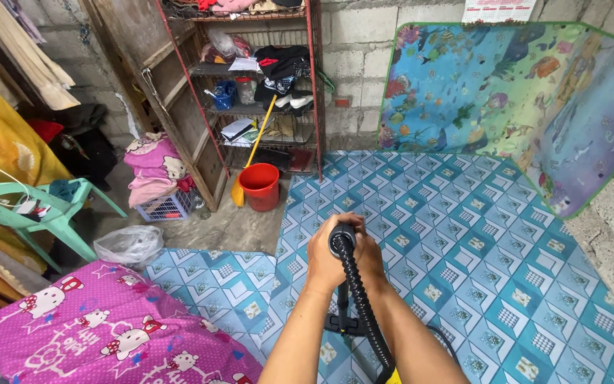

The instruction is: The person cleans a patterned floor with a steam cleaner before detaching the nozzle and hose from the yellow base unit. They then reattach the components and continue cleaning the floor before pressing buttons on the machine.

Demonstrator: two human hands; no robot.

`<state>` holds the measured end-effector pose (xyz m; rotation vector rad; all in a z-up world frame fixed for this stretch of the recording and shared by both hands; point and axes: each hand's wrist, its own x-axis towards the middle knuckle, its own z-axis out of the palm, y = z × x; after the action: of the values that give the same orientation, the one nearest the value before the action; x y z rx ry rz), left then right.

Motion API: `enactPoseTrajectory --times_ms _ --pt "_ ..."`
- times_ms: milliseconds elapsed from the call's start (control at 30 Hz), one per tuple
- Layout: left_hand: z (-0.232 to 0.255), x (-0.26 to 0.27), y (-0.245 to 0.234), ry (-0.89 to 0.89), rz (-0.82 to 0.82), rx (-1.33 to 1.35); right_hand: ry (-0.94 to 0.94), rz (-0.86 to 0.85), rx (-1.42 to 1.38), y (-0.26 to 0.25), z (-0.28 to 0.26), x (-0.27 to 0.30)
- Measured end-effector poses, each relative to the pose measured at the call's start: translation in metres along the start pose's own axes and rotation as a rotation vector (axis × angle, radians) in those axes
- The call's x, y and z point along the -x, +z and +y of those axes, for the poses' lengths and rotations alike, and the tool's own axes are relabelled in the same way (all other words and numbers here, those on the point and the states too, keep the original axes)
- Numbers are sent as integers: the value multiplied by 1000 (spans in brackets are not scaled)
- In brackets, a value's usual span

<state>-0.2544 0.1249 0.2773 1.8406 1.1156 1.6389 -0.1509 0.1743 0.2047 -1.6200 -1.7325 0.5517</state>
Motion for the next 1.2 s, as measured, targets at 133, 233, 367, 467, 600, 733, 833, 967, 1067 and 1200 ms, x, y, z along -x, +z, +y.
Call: enactPoseTrajectory --times_ms 133,233,367,467,600,733,833,967,1067,1200 --pt "-2 1 -1 24 4 8 -63 19 34 1 1 3" --pt "-1 2 -2 34 2 11 -55 -6 7 5 6 2" --pt "2 3 -4 36 -3 -9 -62 46 -52 8 7 3" --pt "2 4 -4 34 -5 -27 -18 37 -20 6 4 5" --pt "2 9 -5 44 7 -11 97 1 -125 7 6 9" --pt "4 18 -13 59 5 11 26 22 -258 26 33 15" --pt "4 28 -18 83 -13 31 -279 135 -147 36 54 22" --pt "-23 50 -12 129 -55 37 -287 43 -158 14 39 45" --pt "-49 76 -2 122 -63 86 -34 -223 -395 25 68 67" --pt "-33 94 7 24 4 -6 -289 -142 -131 4 72 99"
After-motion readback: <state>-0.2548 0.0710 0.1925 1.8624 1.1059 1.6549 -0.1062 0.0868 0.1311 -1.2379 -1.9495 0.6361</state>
